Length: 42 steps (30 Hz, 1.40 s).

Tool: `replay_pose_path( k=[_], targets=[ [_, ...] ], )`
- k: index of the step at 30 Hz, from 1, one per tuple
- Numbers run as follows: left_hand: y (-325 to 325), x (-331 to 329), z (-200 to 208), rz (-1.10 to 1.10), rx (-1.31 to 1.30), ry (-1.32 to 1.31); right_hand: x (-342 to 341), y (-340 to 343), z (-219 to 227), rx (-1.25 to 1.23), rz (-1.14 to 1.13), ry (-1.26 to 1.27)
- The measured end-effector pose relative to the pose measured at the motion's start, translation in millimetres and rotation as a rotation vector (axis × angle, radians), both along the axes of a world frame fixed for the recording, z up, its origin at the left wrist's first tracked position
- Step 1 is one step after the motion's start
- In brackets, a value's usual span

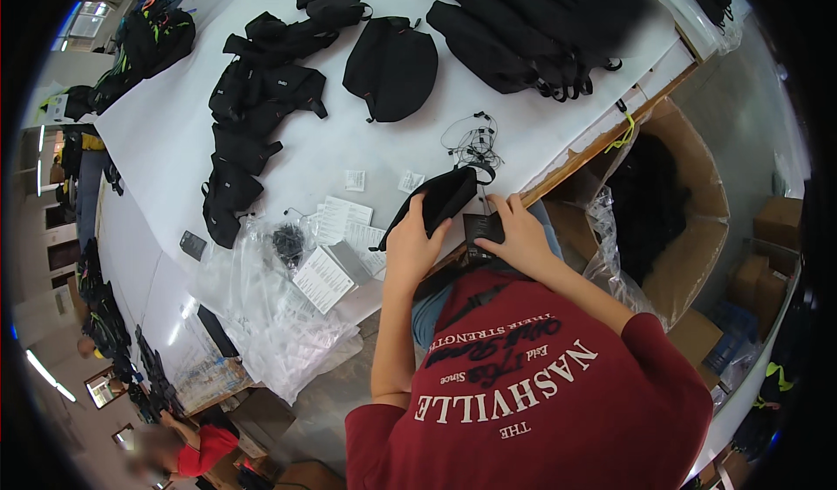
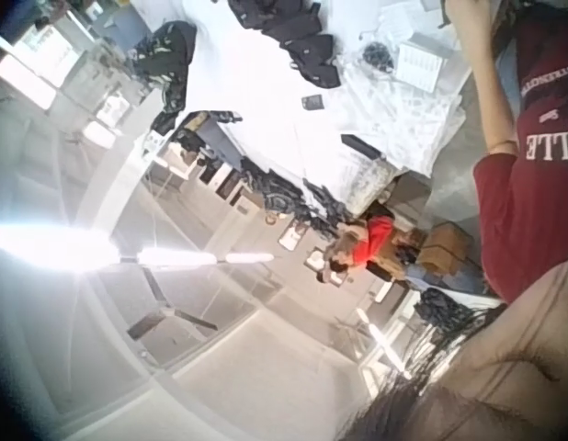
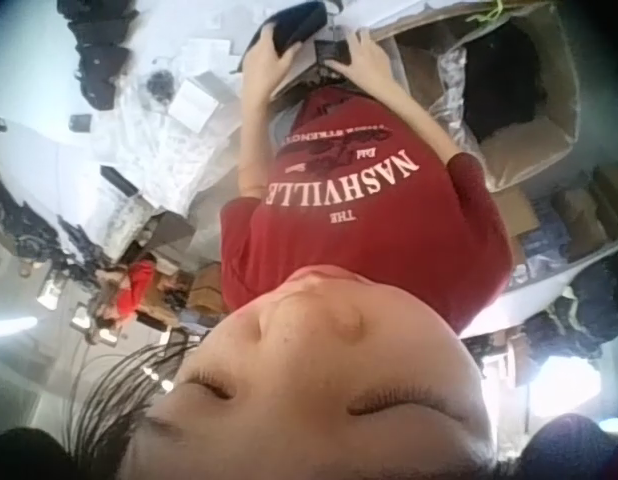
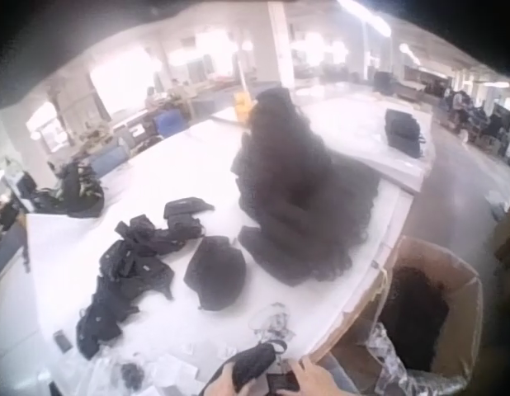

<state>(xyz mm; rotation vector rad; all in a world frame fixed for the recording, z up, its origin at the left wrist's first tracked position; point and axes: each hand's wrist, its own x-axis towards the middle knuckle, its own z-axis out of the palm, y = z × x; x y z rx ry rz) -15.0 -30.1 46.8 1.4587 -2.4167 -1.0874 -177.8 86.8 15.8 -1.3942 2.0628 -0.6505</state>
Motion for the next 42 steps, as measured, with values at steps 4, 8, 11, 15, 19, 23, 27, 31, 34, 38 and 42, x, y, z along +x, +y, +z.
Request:
replay_pose_path(
  k=[4, 8, 11, 15, 19, 23, 27, 31, 34, 38, 42],
  targets=[
    [-1.3, 0.4, -3.0, -0.001, -0.004, -0.002, -9.9, 5.7, -2.8, 0.029, 0.018, -0.125],
    [-1.4, 2.0, -4.0, 0.008, 0.014, -0.006, -48.4, 8.1, 19.5, 0.186, -0.141, -0.733],
    [-2.2, 3.0, -7.7, -0.003, -0.018, 0.024, -81.7, 8.7, 27.3, -0.019, -0.117, -0.954],
    [-6.1, 4.7, -13.8, -0.006, -0.028, 0.064, -100.3, -6.0, 53.3, -0.169, -0.173, -1.450],
    [-5.7, 5.0, -14.0, 0.002, 0.004, 0.035, -71.7, -39.2, 94.4, -0.375, -0.545, -1.622],
    [-0.2, 3.2, -11.9, -0.044, -0.034, 0.049, -116.5, -63.8, 14.4, -0.472, -0.370, -0.972],
    [-0.2, 8.5, -12.1, -0.059, -0.066, 0.031, -80.5, -101.2, 12.8, -0.420, -0.857, -1.604],
    [0.1, 6.7, -14.5, -0.064, -0.049, 0.018, -55.8, -105.0, -16.8, -0.092, -0.909, -1.769],
    [1.5, 7.8, -17.1, -0.079, -0.092, 0.071, -51.6, -105.4, -22.3, -0.147, -0.806, -1.739],
    [3.3, 8.6, -16.4, -0.096, -0.095, 0.057, -49.3, -112.1, -15.8, -0.229, -0.736, -1.484],
    [7.5, 11.4, -11.4, -0.059, -0.139, 0.172, -57.1, -115.0, -4.4, -0.481, -0.714, -0.945]
  ],
)
